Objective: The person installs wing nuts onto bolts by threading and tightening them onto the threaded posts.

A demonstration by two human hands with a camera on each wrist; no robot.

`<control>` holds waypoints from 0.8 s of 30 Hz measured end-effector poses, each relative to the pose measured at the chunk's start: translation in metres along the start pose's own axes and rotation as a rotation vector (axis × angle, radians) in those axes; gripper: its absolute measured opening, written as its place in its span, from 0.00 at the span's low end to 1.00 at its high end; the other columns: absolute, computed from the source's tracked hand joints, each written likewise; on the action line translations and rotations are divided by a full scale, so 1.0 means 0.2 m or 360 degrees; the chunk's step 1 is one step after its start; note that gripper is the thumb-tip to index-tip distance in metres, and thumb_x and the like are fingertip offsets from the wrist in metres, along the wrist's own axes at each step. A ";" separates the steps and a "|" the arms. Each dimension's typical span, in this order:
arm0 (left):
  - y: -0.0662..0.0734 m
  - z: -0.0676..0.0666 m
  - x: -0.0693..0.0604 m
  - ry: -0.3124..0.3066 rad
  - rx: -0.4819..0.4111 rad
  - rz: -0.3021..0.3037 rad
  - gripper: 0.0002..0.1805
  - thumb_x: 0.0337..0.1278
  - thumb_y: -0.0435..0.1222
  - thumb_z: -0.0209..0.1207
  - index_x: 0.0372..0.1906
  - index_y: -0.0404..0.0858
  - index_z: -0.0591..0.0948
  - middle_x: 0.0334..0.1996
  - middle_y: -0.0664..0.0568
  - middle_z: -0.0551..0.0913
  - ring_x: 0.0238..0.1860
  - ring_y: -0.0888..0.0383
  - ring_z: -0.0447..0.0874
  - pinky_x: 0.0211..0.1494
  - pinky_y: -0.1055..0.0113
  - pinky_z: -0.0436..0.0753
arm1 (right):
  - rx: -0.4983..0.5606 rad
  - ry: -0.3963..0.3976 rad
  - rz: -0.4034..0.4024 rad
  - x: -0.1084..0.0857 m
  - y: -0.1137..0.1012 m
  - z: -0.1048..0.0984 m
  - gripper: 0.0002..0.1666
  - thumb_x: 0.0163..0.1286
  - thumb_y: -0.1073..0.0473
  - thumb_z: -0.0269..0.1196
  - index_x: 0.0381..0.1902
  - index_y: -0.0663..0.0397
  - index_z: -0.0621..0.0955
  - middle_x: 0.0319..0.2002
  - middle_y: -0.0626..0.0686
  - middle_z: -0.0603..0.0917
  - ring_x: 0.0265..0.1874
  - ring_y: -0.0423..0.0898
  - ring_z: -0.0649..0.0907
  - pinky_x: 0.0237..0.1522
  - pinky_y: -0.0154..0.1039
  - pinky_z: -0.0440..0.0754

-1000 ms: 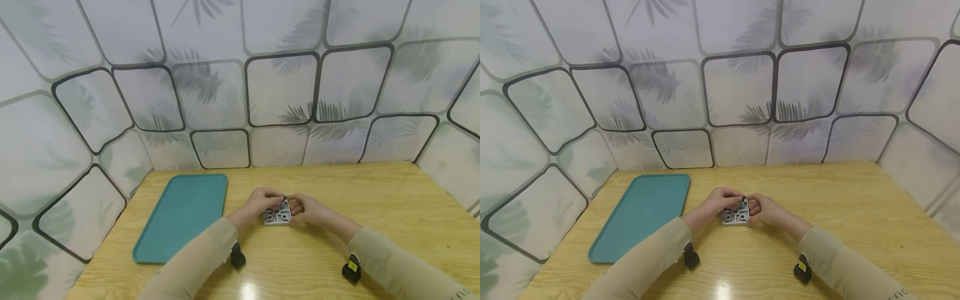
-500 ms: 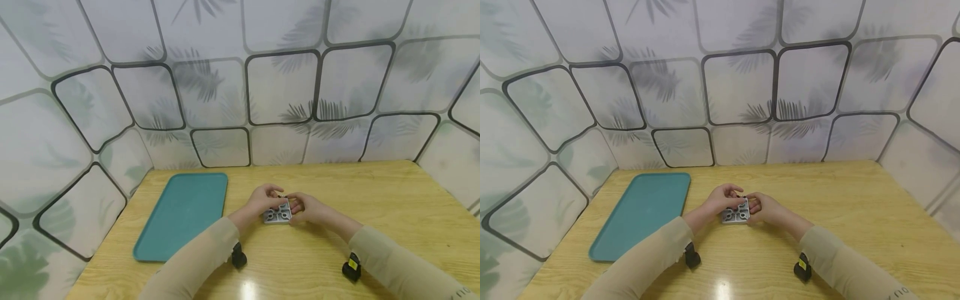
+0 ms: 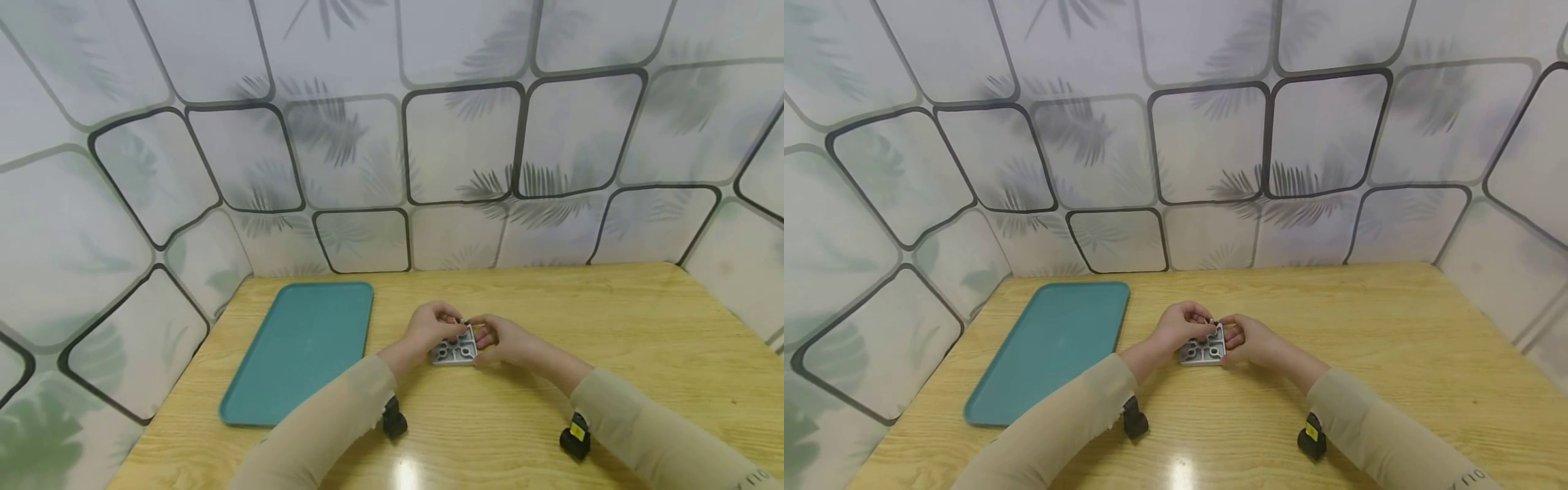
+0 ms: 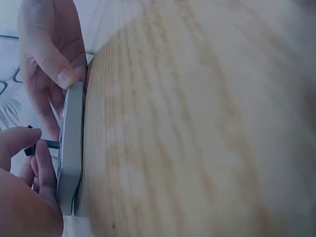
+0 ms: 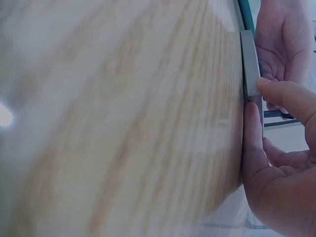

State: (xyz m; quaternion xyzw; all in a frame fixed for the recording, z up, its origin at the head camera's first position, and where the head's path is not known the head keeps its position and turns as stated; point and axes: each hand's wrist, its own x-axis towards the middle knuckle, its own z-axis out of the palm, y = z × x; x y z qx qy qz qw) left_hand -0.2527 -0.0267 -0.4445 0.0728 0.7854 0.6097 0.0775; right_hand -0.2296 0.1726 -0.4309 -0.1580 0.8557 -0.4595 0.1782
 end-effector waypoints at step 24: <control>0.02 -0.01 0.01 -0.0106 -0.0012 -0.0076 0.20 0.59 0.25 0.70 0.56 0.34 0.83 0.31 0.54 0.77 0.31 0.61 0.76 0.36 0.73 0.79 | 0.0093 -0.0035 0.0005 0.00 0.01 0.00 0.50 0.62 0.70 0.74 0.77 0.74 0.62 0.54 0.63 0.79 0.50 0.50 0.81 0.50 0.36 0.81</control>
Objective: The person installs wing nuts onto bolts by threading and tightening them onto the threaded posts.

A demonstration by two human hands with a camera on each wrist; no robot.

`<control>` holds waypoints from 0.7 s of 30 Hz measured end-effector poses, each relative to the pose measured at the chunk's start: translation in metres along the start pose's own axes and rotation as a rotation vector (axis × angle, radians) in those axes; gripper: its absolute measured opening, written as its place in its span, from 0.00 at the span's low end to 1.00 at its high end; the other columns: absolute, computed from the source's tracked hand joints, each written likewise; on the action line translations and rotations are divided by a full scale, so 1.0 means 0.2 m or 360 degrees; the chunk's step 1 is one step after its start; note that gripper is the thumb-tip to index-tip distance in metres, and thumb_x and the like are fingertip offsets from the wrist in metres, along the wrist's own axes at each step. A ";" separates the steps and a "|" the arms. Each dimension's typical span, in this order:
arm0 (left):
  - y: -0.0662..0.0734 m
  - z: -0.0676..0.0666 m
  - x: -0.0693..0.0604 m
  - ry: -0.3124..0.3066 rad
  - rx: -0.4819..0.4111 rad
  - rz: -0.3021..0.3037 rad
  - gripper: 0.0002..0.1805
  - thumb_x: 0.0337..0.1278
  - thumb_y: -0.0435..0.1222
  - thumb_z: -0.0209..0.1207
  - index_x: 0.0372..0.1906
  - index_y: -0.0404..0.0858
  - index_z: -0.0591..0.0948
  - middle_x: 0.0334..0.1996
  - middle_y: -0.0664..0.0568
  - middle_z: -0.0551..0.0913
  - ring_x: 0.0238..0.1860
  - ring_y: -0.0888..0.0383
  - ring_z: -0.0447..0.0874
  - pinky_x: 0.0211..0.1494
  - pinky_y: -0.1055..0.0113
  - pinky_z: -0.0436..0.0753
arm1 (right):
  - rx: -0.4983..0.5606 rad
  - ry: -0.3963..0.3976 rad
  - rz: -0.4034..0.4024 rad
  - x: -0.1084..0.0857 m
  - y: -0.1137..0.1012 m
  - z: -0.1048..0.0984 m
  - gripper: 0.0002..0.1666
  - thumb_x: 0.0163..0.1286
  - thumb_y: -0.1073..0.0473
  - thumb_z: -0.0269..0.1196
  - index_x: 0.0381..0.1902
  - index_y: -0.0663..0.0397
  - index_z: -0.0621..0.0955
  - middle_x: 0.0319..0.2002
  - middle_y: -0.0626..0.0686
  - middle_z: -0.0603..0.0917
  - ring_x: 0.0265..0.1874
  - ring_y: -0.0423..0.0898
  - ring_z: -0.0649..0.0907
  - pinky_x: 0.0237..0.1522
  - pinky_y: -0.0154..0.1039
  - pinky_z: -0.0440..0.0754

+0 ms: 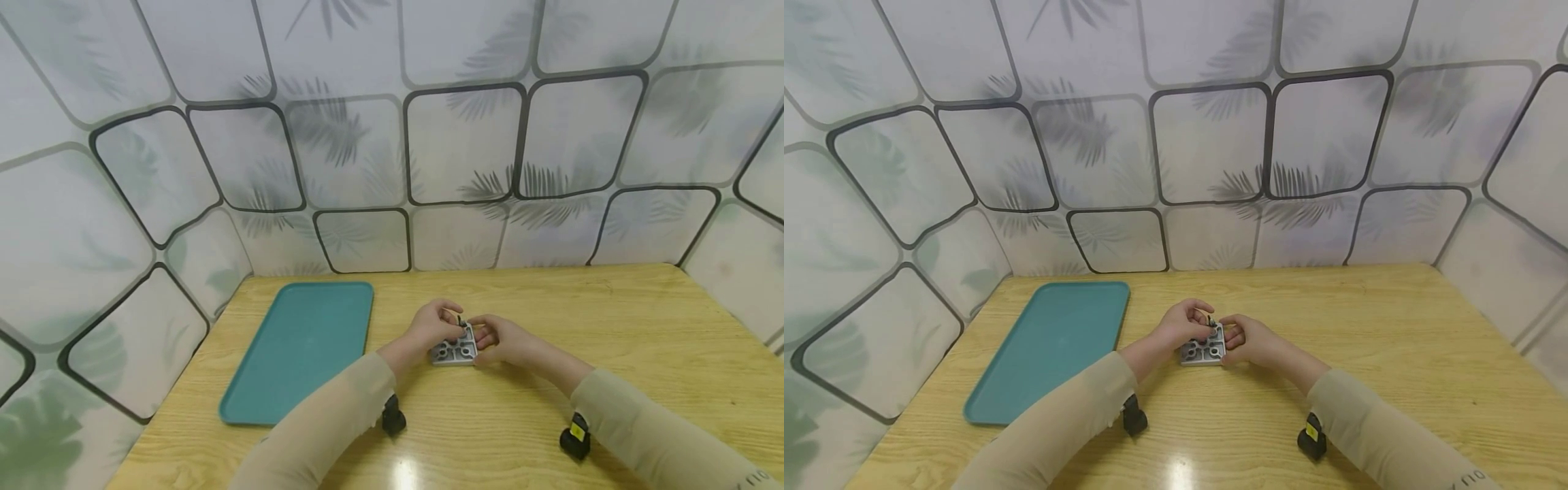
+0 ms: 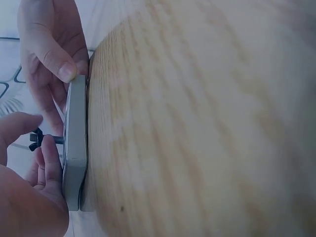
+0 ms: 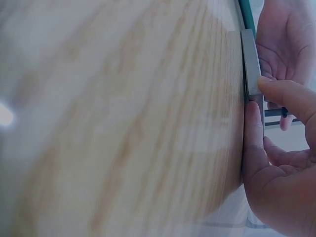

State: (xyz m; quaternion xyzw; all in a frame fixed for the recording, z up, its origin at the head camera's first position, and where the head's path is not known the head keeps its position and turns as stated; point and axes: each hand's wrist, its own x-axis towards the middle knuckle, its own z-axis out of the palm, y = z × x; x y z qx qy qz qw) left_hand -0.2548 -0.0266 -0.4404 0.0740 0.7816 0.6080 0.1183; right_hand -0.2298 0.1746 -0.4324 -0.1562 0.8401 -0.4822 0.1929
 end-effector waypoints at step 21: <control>0.00 0.04 -0.01 0.0170 0.0004 0.0026 0.13 0.57 0.32 0.77 0.38 0.38 0.81 0.25 0.56 0.74 0.23 0.62 0.77 0.30 0.73 0.77 | -0.0032 0.0011 0.0022 0.01 0.01 0.00 0.50 0.63 0.69 0.75 0.77 0.73 0.63 0.54 0.63 0.79 0.51 0.51 0.81 0.51 0.38 0.81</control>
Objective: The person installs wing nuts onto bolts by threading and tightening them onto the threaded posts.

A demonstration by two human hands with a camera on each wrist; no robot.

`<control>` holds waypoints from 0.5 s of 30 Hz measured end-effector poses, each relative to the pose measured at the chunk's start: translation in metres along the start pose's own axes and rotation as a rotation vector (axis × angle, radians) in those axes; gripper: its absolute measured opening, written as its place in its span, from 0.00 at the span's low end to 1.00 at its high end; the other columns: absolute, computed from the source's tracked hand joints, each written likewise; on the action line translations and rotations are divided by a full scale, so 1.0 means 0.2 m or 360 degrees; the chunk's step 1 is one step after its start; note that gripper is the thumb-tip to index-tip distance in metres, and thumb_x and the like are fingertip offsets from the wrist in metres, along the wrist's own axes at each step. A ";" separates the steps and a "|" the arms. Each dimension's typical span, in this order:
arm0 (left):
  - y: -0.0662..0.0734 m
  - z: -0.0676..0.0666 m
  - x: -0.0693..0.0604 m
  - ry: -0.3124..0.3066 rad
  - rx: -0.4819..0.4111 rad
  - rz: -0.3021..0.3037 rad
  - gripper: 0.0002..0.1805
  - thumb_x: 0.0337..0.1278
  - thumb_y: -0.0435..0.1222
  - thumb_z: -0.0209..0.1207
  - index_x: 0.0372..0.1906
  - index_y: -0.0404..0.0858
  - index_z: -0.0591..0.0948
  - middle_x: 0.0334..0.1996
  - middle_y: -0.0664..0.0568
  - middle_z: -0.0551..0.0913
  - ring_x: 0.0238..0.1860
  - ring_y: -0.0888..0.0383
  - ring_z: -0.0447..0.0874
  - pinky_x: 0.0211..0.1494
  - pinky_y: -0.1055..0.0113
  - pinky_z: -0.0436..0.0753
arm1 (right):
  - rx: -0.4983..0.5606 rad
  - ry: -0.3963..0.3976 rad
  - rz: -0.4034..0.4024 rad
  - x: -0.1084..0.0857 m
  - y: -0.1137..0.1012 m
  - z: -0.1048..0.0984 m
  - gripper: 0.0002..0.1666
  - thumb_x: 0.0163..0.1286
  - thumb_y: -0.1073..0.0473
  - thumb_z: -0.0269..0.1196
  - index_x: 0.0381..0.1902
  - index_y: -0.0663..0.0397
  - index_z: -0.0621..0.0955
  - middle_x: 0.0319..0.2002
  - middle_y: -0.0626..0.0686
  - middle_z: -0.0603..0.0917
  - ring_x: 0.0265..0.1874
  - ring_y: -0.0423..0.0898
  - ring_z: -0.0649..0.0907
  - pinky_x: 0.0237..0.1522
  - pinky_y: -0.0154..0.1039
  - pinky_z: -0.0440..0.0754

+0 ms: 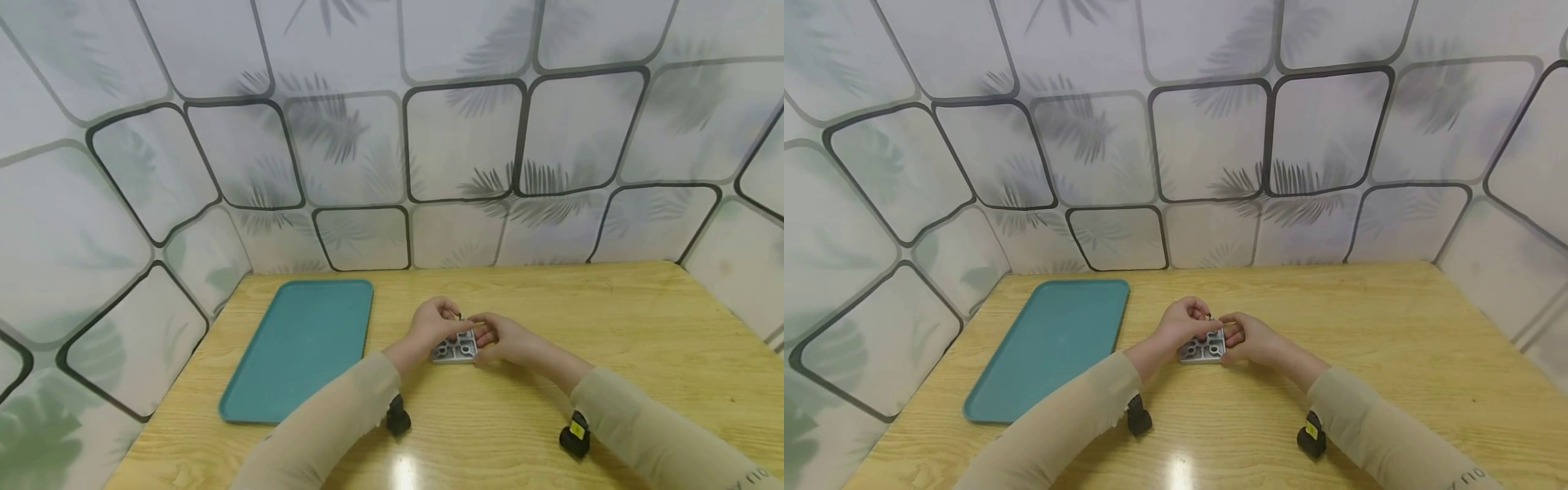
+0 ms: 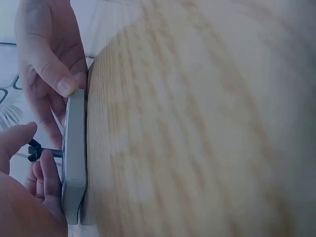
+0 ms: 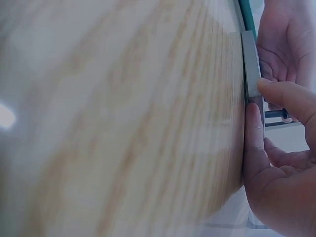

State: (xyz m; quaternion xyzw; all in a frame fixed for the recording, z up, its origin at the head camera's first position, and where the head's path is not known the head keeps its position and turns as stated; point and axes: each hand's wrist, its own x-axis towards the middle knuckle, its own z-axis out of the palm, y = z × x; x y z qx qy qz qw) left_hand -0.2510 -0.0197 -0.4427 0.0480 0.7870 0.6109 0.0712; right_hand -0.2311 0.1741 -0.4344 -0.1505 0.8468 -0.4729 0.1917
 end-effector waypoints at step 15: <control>0.00 -0.05 0.02 -0.0199 -0.0032 -0.0002 0.12 0.61 0.30 0.72 0.48 0.34 0.85 0.27 0.55 0.75 0.26 0.62 0.78 0.33 0.73 0.80 | 0.0021 -0.0008 -0.0015 -0.01 -0.01 0.00 0.51 0.61 0.71 0.74 0.77 0.74 0.62 0.53 0.63 0.80 0.50 0.51 0.82 0.50 0.36 0.80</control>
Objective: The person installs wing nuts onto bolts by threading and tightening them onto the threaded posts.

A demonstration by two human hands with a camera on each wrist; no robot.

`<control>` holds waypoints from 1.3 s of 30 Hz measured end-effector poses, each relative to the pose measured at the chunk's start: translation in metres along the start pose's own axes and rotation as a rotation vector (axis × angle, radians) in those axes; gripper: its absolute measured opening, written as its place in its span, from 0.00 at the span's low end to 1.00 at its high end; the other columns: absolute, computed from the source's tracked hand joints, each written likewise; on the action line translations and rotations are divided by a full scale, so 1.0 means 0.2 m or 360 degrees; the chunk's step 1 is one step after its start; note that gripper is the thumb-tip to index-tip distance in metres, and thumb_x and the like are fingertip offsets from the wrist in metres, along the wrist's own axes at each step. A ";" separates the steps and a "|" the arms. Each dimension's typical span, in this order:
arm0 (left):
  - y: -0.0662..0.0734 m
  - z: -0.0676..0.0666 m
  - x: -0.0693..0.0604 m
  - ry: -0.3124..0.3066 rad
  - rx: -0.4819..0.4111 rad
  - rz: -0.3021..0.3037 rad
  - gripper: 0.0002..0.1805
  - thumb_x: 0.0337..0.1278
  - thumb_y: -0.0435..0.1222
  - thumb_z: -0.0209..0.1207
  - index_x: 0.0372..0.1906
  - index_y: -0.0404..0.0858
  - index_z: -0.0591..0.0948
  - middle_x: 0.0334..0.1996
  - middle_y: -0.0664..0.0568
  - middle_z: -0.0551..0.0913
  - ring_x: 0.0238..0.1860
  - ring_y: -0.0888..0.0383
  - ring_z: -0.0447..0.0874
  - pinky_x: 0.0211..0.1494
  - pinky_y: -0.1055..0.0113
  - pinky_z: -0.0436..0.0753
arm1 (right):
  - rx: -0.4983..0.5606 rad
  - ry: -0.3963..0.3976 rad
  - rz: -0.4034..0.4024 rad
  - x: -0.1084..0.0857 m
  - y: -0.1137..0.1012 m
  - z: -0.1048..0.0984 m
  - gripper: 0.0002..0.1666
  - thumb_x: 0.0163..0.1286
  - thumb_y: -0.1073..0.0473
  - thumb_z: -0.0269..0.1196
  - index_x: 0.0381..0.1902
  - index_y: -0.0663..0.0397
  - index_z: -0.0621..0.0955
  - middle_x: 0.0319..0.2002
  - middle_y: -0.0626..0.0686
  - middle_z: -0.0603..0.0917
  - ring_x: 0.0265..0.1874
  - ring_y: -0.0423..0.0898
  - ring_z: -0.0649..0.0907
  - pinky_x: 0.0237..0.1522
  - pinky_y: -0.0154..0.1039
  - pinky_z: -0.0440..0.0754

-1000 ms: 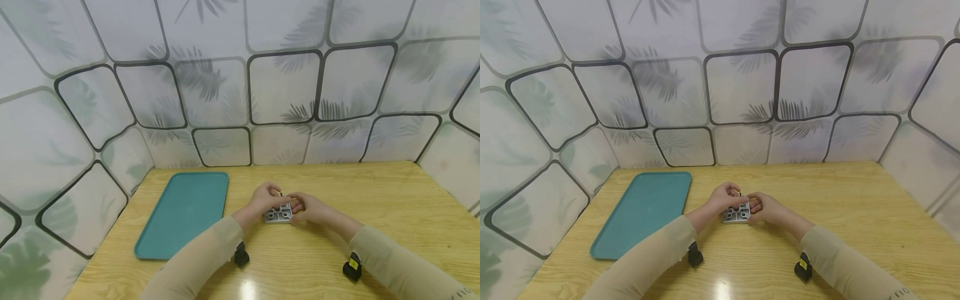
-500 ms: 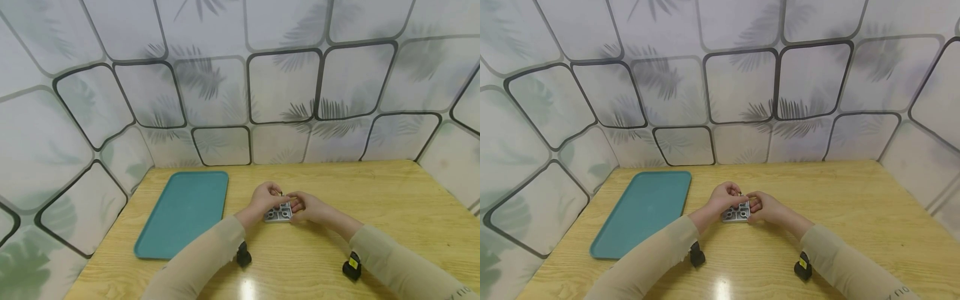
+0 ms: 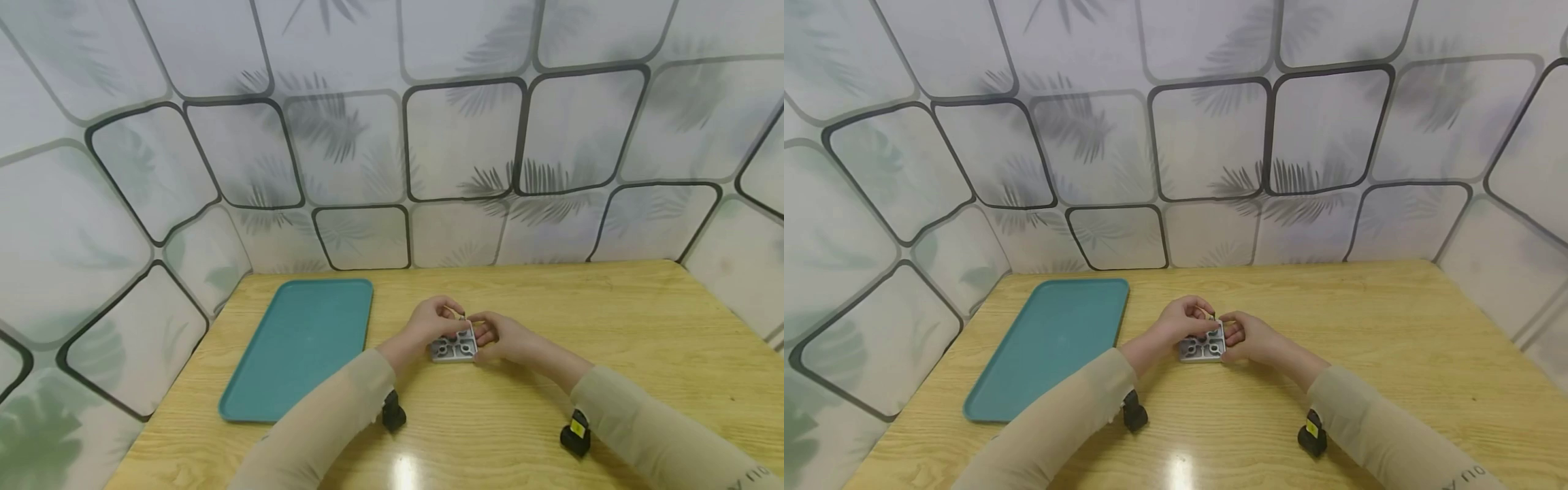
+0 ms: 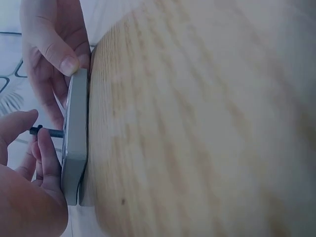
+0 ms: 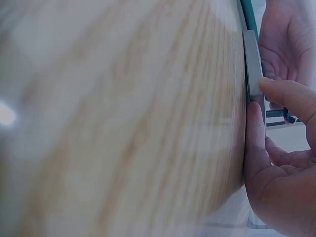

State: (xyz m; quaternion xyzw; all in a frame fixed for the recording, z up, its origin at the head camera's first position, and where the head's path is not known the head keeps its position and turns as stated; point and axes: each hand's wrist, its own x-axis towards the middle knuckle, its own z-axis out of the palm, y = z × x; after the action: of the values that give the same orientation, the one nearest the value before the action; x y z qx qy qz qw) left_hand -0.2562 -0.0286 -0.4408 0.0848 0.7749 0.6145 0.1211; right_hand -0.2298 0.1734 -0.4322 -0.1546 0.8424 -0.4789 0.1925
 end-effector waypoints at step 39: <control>0.01 0.04 -0.02 0.0182 0.0011 -0.0055 0.15 0.59 0.39 0.77 0.41 0.40 0.81 0.26 0.57 0.76 0.24 0.62 0.77 0.30 0.73 0.77 | -0.0049 -0.0004 -0.0001 -0.01 0.00 -0.01 0.49 0.63 0.68 0.75 0.76 0.74 0.63 0.56 0.64 0.79 0.54 0.53 0.81 0.57 0.43 0.79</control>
State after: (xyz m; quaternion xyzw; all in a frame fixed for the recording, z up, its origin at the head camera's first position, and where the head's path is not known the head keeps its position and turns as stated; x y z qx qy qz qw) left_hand -0.2504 -0.0219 -0.4403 0.0367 0.7841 0.6135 0.0869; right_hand -0.2286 0.1750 -0.4307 -0.1583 0.8494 -0.4658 0.1911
